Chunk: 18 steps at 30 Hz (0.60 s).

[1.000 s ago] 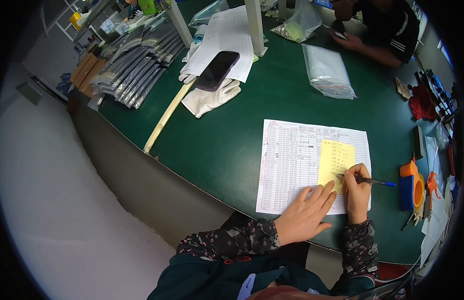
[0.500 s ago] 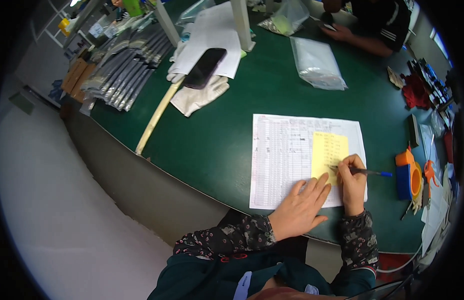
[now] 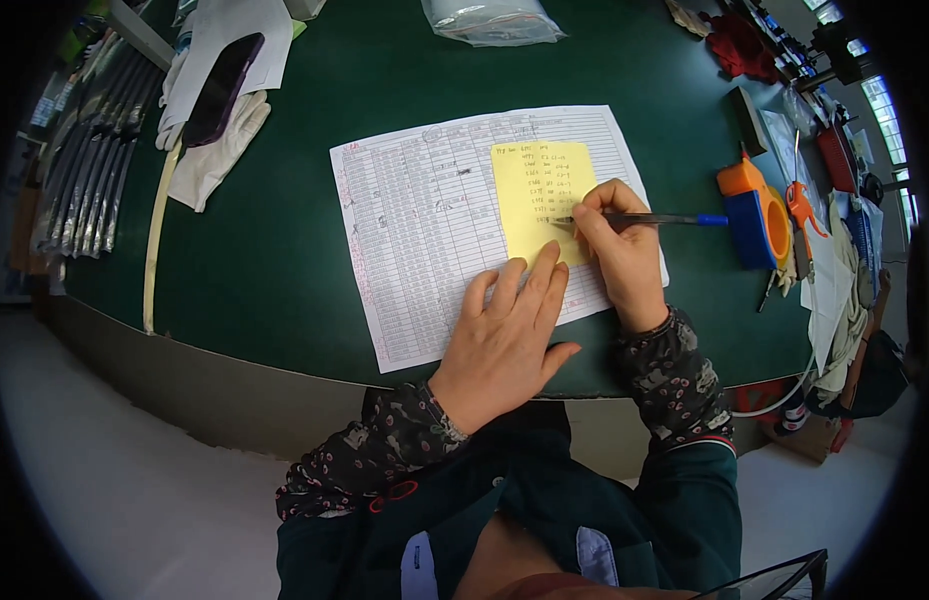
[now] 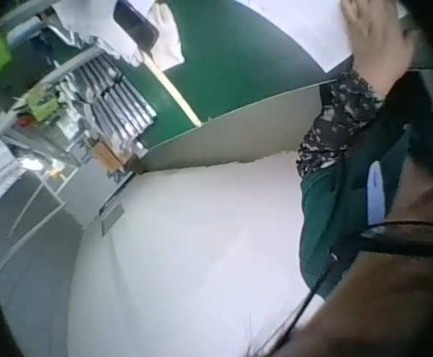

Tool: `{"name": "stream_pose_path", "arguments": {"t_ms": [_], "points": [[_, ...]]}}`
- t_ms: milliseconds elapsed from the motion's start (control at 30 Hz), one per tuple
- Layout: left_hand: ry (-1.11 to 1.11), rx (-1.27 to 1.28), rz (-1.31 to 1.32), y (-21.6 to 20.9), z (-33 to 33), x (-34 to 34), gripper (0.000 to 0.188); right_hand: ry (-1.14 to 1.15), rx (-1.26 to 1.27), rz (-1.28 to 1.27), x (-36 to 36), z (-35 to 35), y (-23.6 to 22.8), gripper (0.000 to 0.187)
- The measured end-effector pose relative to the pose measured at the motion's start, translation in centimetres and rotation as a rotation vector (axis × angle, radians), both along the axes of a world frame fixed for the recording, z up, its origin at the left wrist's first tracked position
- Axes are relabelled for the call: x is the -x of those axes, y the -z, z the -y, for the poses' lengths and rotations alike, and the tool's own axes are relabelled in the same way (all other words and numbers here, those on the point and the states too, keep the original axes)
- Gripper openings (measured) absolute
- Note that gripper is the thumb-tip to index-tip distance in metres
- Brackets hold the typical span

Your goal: Writing technical notes and numbers onto a yellow post-it note while referencing a printed log sheet on a workbench.

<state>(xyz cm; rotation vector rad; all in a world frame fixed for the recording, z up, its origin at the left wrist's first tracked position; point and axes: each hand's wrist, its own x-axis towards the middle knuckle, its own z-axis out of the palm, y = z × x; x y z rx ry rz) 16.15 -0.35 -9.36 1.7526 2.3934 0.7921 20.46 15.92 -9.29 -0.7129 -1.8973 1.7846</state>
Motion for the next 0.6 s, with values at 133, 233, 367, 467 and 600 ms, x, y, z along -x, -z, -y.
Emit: {"name": "stream_pose_path", "arguments": {"t_ms": [133, 233, 367, 467, 600], "points": [[-0.006, 0.011, -0.003, 0.14, 0.18, -0.18, 0.067, -0.004, 0.024, -0.011, -0.02, 0.17, -0.09, 0.009], [-0.007, 0.018, -0.016, 0.13, 0.19, -0.12, 0.067, -0.008, 0.046, -0.028, -0.01, 0.21, -0.14, 0.008], [-0.006, 0.021, -0.008, 0.08, 0.05, -0.03, 0.067, 0.031, -0.001, -0.064, -0.18, 0.18, -0.35, 0.008], [-0.004, 0.022, 0.004, 0.04, 0.05, 0.04, 0.068, 0.044, -0.029, -0.081, -0.25, 0.19, -0.47, 0.008], [-0.003, 0.018, 0.006, -0.09, 0.04, 0.07, 0.068, 0.028, -0.038, -0.072, -0.2, 0.25, -0.6, 0.008]]}}
